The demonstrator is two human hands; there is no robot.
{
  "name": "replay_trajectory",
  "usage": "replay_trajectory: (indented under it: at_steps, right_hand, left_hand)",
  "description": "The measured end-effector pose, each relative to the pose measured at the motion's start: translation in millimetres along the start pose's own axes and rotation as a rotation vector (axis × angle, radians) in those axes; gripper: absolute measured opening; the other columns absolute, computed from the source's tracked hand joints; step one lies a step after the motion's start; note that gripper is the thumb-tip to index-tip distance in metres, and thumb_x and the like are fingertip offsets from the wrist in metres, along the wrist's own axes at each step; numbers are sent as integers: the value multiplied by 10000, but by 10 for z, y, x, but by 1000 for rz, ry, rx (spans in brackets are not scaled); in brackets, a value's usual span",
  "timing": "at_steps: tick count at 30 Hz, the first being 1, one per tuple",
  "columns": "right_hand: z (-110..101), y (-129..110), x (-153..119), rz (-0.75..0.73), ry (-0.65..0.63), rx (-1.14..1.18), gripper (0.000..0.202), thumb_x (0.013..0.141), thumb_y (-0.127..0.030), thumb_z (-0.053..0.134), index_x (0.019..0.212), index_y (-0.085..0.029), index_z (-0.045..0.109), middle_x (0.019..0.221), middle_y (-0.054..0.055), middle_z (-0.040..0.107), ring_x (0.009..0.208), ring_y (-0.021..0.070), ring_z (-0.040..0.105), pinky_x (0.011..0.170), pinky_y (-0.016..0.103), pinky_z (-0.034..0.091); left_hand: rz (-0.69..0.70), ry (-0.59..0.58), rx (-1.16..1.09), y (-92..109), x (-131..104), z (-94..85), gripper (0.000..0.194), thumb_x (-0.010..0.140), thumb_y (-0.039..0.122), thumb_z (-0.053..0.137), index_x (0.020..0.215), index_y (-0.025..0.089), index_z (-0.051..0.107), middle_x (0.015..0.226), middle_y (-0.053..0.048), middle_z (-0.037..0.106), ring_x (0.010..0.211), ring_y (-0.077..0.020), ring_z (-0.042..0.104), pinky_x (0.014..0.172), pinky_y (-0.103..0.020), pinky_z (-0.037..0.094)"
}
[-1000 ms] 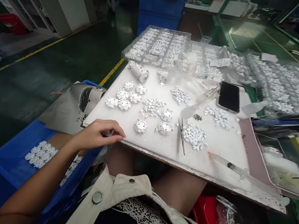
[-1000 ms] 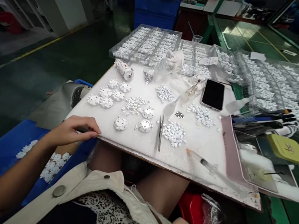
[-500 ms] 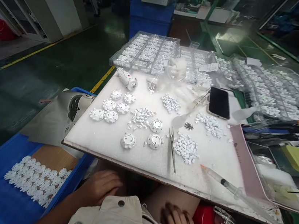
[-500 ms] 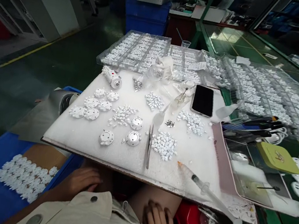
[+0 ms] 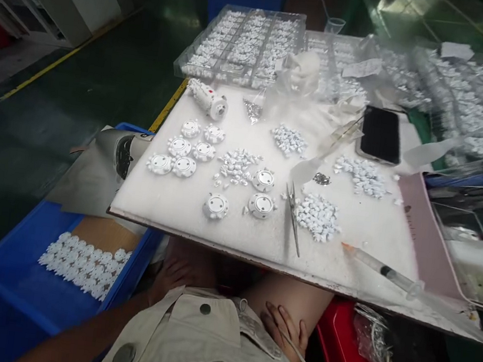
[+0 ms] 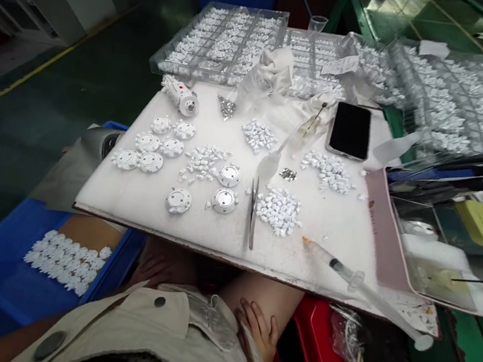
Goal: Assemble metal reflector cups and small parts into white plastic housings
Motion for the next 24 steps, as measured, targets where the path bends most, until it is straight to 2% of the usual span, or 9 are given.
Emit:
replay_trajectory:
  at_steps: [3, 7, 12, 15, 18, 21, 24]
  right_hand:
    - [8, -3, -12, 1, -9, -15, 397, 893, -127, 455, 1030, -341, 761, 1194, 30, 733, 1154, 276, 640, 1122, 497, 256]
    - [24, 6, -41, -24, -11, -48, 419, 852, -128, 446, 1043, -339, 754, 1188, 2, 734, 1192, 252, 607, 1141, 494, 237]
    - [119, 112, -113, -134, 62, -104, 394, 822, -164, 445, 1005, -330, 752, 1127, 6, 752, 1135, 251, 611, 1147, 529, 174]
    - [199, 194, -152, -215, 127, -117, 358, 826, -216, 453, 965, -348, 756, 1056, -1, 768, 1084, 252, 613, 1148, 516, 133]
    - [266, 247, -197, -240, 171, -129, 359, 815, -217, 466, 972, -360, 756, 1045, -7, 768, 1122, 252, 588, 1144, 494, 137]
    - [303, 257, -242, -227, 203, -142, 401, 811, -206, 467, 1061, -354, 743, 1065, -5, 762, 1219, 248, 537, 1149, 467, 143]
    - [312, 245, -271, -200, 213, -157, 465, 824, -226, 459, 1212, -333, 691, 1109, 11, 748, 1298, 254, 484, 1158, 464, 138]
  left_hand:
    - [29, -28, 7, -50, -113, -35, 354, 918, 229, 558, 1240, 313, 680, 1253, 3, 711, 1169, -202, 603, 1084, -337, 392]
    - [40, -13, 12, -97, -129, -31, 386, 920, 203, 545, 1269, 316, 663, 1276, 10, 698, 1227, -200, 555, 1119, -324, 326]
    - [90, 16, 10, -223, -200, 250, 308, 926, 372, 561, 1196, 326, 703, 1270, 9, 700, 1208, -209, 547, 1129, -339, 275]
    - [121, 24, 26, -351, -259, 452, 305, 908, 392, 552, 1157, 341, 722, 1237, 17, 714, 1167, -210, 556, 1113, -343, 263]
    - [151, 18, 43, -477, -311, 617, 316, 882, 414, 555, 1145, 368, 725, 1175, 23, 732, 1135, -210, 561, 1082, -335, 277]
    - [170, 11, 59, -568, -354, 719, 305, 875, 427, 560, 1127, 401, 730, 1117, 31, 749, 1094, -199, 577, 1067, -320, 280]
    - [171, 10, 72, -589, -381, 742, 276, 859, 446, 593, 1088, 416, 744, 1108, 36, 757, 1078, -196, 592, 1074, -310, 278]
Point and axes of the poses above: each hand's wrist, its own x-axis towards the middle knuckle, its own z-axis out of the palm, y = z × x, the point moved 2 cm from there along x, towards the middle knuckle
